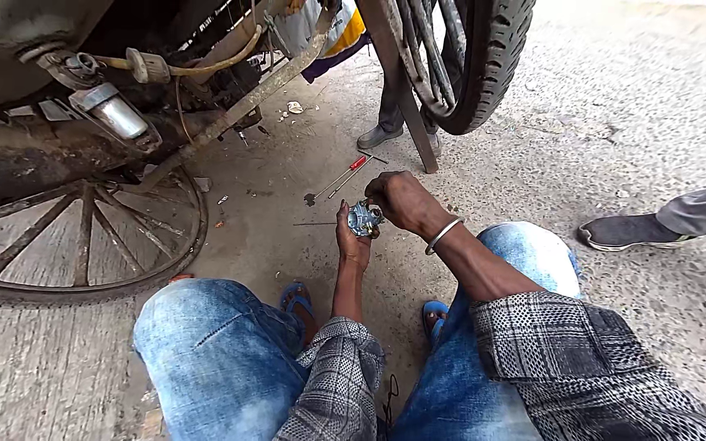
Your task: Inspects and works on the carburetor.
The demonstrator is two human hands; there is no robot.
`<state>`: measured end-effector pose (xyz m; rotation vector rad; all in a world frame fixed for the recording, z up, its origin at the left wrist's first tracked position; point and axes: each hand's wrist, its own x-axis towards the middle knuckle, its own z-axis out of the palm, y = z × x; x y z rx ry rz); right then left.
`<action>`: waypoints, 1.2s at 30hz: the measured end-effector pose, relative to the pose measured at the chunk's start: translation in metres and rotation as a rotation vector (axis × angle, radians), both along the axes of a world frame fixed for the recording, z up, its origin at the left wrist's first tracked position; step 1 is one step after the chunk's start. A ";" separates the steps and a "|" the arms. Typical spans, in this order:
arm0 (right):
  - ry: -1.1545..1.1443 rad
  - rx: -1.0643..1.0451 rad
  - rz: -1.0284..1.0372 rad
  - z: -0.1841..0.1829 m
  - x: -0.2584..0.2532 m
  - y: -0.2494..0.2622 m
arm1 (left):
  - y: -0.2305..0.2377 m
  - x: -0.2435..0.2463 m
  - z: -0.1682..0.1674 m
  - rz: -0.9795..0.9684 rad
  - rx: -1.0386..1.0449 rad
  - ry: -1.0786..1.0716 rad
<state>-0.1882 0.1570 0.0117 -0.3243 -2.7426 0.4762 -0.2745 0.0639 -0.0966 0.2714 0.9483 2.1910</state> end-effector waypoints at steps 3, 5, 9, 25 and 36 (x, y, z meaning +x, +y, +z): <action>0.021 -0.063 -0.025 0.004 0.006 0.001 | -0.002 0.002 -0.002 0.008 0.004 -0.033; 0.010 -0.133 -0.048 0.008 0.008 0.001 | -0.002 0.002 -0.002 0.015 0.019 -0.057; 0.088 -0.321 -0.015 0.019 0.008 0.006 | -0.003 -0.003 0.002 0.019 0.084 -0.085; 0.231 -0.590 0.019 0.012 0.316 -0.157 | -0.006 -0.008 -0.001 0.034 0.137 -0.161; 0.082 -0.163 -0.139 -0.042 0.342 -0.225 | 0.000 0.000 0.003 -0.022 0.105 -0.145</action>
